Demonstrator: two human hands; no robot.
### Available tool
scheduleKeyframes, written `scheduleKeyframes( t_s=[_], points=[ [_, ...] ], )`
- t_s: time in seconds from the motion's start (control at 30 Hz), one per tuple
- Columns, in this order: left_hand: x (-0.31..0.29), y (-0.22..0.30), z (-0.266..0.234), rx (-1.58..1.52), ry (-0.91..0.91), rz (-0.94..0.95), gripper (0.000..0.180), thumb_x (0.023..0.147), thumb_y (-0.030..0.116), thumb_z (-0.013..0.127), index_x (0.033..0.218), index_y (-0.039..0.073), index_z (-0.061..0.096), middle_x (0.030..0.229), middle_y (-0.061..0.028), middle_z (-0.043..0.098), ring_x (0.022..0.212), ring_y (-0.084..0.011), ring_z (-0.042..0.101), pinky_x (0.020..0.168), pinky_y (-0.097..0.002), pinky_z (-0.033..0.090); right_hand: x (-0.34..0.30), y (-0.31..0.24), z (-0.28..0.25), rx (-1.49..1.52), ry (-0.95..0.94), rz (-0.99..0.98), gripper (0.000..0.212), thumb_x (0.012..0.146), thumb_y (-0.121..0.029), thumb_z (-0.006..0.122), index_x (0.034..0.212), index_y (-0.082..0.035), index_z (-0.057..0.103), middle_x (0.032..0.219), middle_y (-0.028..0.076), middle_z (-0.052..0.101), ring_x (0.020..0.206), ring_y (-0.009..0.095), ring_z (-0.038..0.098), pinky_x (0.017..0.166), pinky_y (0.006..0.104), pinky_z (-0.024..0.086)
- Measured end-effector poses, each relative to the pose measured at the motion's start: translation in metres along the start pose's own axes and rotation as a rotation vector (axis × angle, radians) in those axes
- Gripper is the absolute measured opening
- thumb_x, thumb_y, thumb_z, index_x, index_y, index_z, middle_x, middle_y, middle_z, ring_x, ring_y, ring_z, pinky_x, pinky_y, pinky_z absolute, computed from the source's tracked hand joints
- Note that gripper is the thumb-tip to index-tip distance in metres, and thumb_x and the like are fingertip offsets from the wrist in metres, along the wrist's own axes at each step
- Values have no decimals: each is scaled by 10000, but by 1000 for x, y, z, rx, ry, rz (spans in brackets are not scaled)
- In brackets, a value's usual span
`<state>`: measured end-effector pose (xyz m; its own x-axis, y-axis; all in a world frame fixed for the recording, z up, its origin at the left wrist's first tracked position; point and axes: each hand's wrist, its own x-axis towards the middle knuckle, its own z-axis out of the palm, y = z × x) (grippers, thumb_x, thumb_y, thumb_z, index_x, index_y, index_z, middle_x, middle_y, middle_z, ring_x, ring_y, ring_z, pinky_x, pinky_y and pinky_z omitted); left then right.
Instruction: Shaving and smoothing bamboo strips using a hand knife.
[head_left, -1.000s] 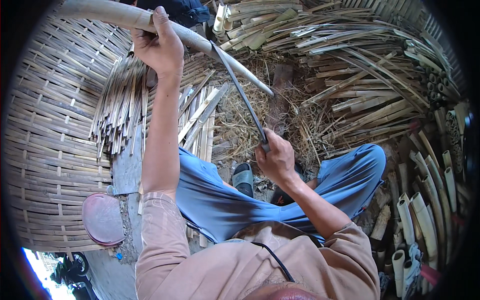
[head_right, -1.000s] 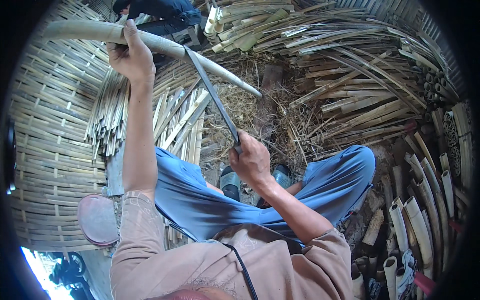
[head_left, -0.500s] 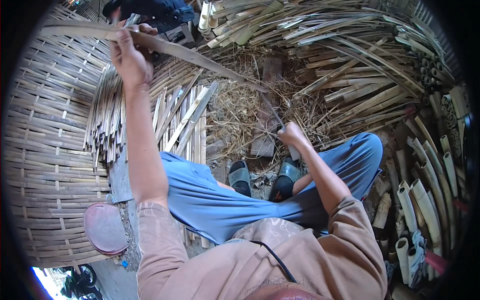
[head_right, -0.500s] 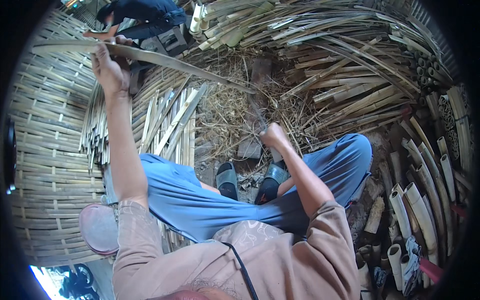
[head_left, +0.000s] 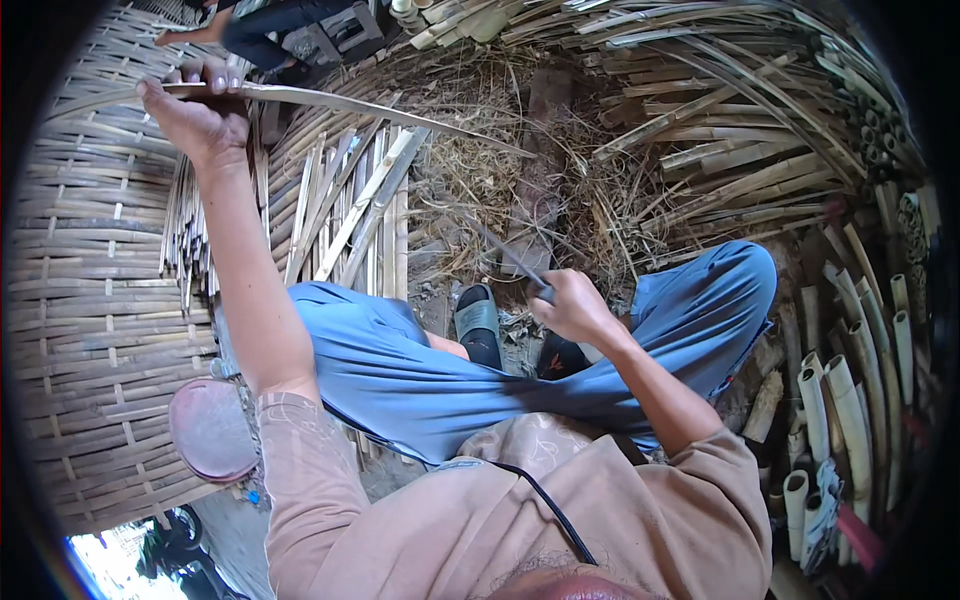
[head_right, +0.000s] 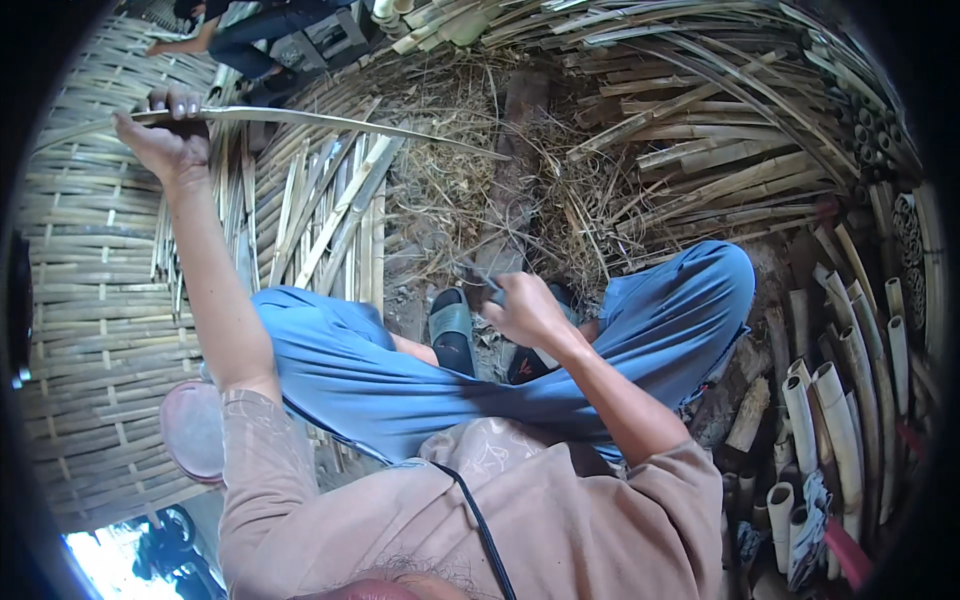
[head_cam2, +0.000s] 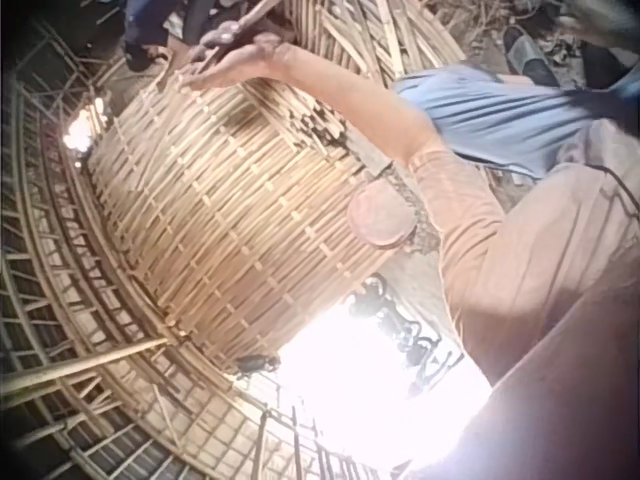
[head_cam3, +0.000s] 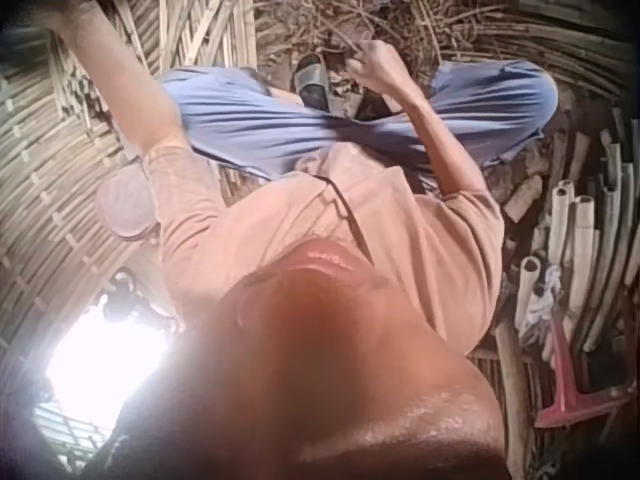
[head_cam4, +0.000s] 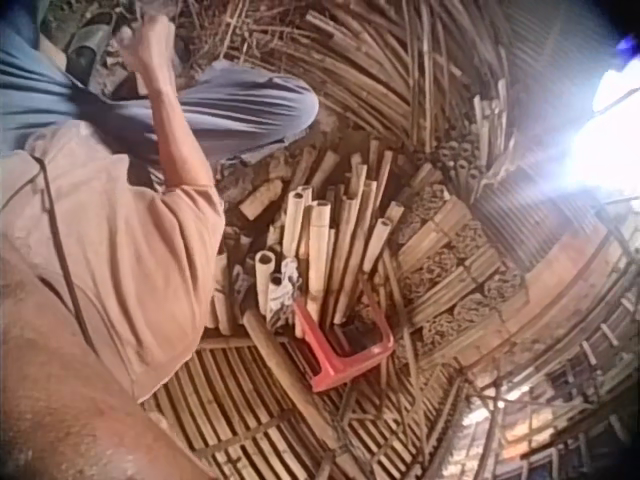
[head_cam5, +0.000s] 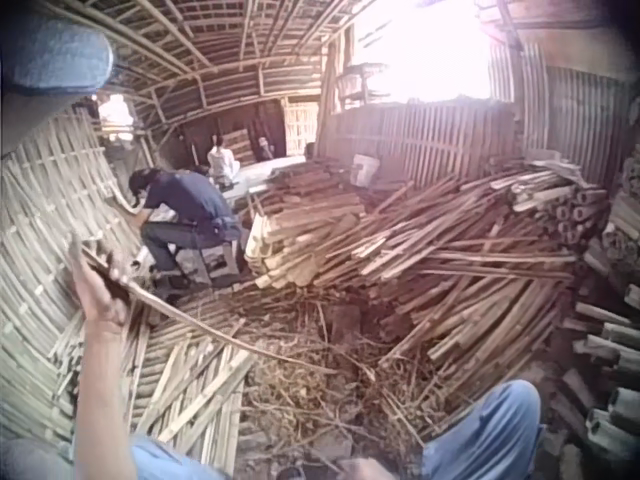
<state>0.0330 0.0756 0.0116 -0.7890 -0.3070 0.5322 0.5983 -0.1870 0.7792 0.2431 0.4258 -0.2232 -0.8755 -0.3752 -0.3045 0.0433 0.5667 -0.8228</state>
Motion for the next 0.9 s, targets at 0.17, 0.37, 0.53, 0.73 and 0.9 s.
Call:
scheduleKeyframes(
  t_s=[0.17, 0.37, 0.53, 0.73, 0.9],
  points=[
    [-5, -1, 12, 38, -10, -38, 584, 987, 633, 400, 793, 83, 407, 678, -70, 389, 611, -215, 401, 616, -357, 376, -20, 22, 7, 68, 349, 107, 231, 834, -180, 656, 941, 23, 688, 763, 251, 678, 766, 426, 684, 730, 483, 531],
    [-15, 5, 37, 113, 84, 74, 553, 1035, 569, 374, 848, 52, 433, 667, -99, 444, 631, -243, 457, 641, -379, 433, -13, 13, -9, -170, 400, 64, 282, 836, -199, 703, 1024, 3, 647, 774, 243, 675, 807, 439, 664, 771, 531, 525],
    [-14, 4, 29, -120, -31, 51, 460, 969, 500, 639, 1040, 95, 433, 772, -62, 490, 571, -227, 529, 536, -419, 471, -14, 9, -16, -306, 459, -47, 280, 828, -202, 716, 1004, -4, 625, 808, 247, 670, 825, 448, 658, 768, 527, 527],
    [-11, -1, 21, -144, -96, 46, 448, 977, 508, 621, 1046, 105, 441, 767, -50, 489, 569, -212, 529, 535, -411, 468, -15, 8, -20, -340, 454, -65, 293, 817, -203, 725, 1004, 1, 627, 797, 242, 667, 817, 446, 657, 767, 523, 528],
    [-15, 4, 28, -106, -80, 41, 436, 983, 505, 612, 1074, 117, 436, 778, -49, 491, 583, -207, 532, 534, -405, 467, -15, 8, -23, -344, 445, -50, 290, 814, -204, 727, 992, 1, 627, 787, 240, 666, 812, 445, 656, 765, 523, 528]
  ],
)
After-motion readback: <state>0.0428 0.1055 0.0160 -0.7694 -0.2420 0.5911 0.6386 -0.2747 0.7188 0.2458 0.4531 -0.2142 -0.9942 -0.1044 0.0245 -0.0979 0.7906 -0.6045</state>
